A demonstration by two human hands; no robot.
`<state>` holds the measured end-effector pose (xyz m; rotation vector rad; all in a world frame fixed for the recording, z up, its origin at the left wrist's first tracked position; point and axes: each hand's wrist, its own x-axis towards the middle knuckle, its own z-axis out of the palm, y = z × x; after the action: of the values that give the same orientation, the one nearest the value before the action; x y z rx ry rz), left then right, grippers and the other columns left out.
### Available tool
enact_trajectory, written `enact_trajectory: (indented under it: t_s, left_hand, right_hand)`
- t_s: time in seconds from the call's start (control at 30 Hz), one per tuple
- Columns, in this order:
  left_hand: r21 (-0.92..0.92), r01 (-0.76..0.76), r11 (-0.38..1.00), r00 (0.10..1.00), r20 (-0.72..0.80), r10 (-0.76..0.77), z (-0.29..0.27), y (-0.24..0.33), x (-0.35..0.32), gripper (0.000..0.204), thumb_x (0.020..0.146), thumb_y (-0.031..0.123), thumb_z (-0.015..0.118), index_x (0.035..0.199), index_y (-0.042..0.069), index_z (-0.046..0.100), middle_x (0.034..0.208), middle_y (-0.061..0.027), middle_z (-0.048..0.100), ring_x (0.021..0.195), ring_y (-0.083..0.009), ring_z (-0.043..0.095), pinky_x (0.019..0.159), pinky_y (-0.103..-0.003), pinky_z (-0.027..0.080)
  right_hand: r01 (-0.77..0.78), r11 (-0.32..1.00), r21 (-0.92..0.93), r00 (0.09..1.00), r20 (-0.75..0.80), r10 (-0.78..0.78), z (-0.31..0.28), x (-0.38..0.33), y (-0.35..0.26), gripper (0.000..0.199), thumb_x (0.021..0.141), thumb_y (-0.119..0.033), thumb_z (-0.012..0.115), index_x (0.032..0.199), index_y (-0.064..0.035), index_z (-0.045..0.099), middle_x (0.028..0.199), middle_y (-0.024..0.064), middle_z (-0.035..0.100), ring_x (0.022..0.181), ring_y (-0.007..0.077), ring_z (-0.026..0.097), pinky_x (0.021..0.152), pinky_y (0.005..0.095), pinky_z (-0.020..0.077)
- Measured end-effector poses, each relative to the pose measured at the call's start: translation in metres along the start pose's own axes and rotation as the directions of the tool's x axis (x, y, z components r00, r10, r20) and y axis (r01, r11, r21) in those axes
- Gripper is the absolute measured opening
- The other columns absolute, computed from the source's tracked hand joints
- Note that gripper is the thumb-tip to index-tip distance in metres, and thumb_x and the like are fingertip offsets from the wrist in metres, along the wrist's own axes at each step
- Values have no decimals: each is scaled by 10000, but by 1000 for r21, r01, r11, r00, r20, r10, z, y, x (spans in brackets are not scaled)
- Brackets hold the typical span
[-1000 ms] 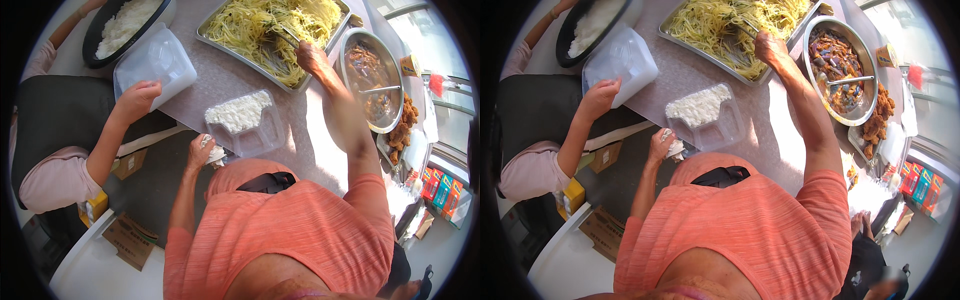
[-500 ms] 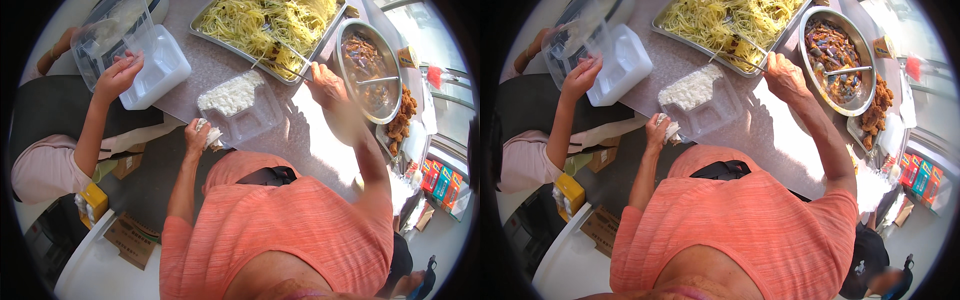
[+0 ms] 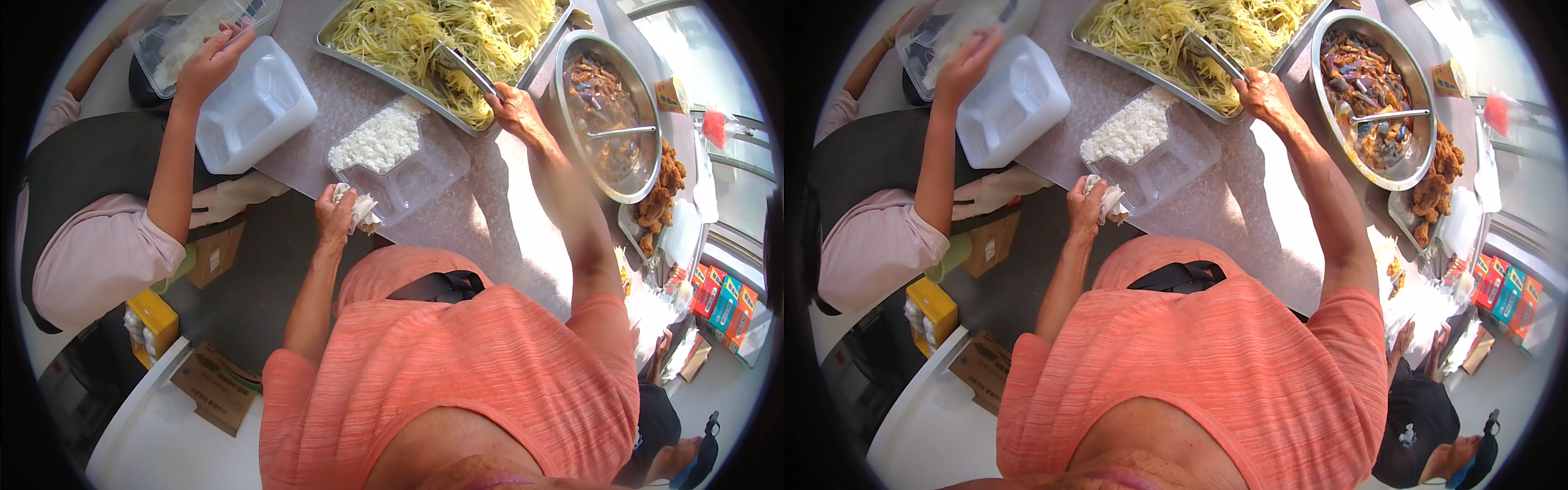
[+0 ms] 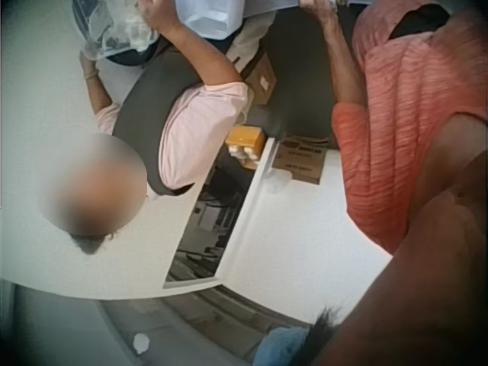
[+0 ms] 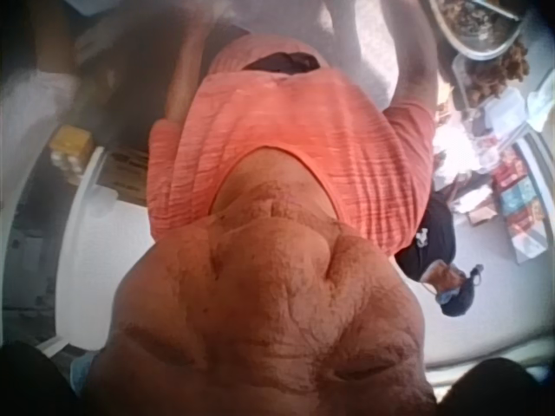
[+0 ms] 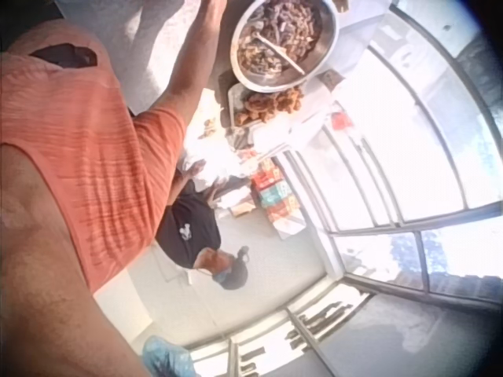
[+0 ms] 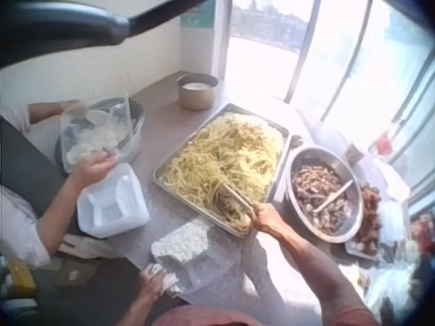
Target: The person assembles bento-style meal boxes by layering rice, shredded vegetables, and a saucy meat mixture into compartmentalized containers. They use tongs and a ladle to transfer ingredients from large trays and bowls onto the counter, then arrange them in the boxes.
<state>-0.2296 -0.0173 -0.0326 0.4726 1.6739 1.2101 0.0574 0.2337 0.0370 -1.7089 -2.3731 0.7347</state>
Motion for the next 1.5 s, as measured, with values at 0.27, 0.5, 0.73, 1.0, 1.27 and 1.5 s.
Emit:
enact_trajectory:
  t_s: [0.27, 0.5, 0.73, 1.0, 1.27, 1.5]
  left_hand:
    - [-26, -20, 999, 1000, -12, 20, 3, -5, -8, 112, 820, 117, 656, 851, 25, 600, 745, -5, 600, 638, -74, 556, 567, -245, 468]
    - [-11, -37, 999, 999, -2, 37, 1, -14, -4, 116, 816, 121, 656, 845, 23, 600, 748, -4, 599, 643, -75, 551, 570, -248, 466]
    - [-29, -44, 999, 999, -10, 43, 4, -13, -2, 136, 794, 130, 652, 802, 11, 589, 715, -1, 582, 619, -71, 514, 538, -256, 439]
    - [30, -55, 998, 998, 3, 55, -2, -16, 1, 125, 809, 127, 657, 840, 18, 604, 741, -3, 602, 636, -72, 544, 562, -250, 457]
    - [9, -25, 1000, 999, 36, 25, -4, -15, 0, 102, 826, 119, 657, 850, 35, 604, 746, 5, 604, 640, -67, 555, 571, -240, 464]
    - [-11, -22, 1000, 999, 26, 23, -1, -13, 0, 107, 810, 111, 663, 832, 25, 603, 739, 5, 598, 635, -65, 538, 559, -244, 451]
  right_hand:
    - [-129, 846, 518, 990, 110, 84, 6, -15, 24, 299, 891, -317, 554, 877, -30, 635, 555, 11, 490, 428, 95, 456, 376, 266, 367]
    - [10, 866, 499, 1000, 18, -22, 3, -39, 18, 217, 889, -234, 586, 912, -23, 629, 596, -13, 493, 534, 73, 449, 477, 259, 382]
    - [22, 772, 636, 997, 47, -67, -15, -82, 2, 207, 909, -191, 585, 1045, -45, 640, 642, -23, 489, 607, 63, 438, 543, 245, 385]
    - [225, 924, 309, 974, -98, -205, 0, -142, -26, 195, 872, -123, 620, 1028, -17, 571, 698, 130, 542, 603, 240, 528, 570, 362, 430]
    - [176, 983, -61, 982, -54, -179, 46, -160, -5, 367, 828, -167, 646, 1130, -26, 494, 924, 188, 578, 797, 371, 604, 668, 455, 500]
    - [220, 954, -204, 952, -169, -255, 41, -170, -15, 406, 811, -170, 674, 1146, -33, 490, 841, 131, 541, 689, 298, 610, 555, 393, 503]
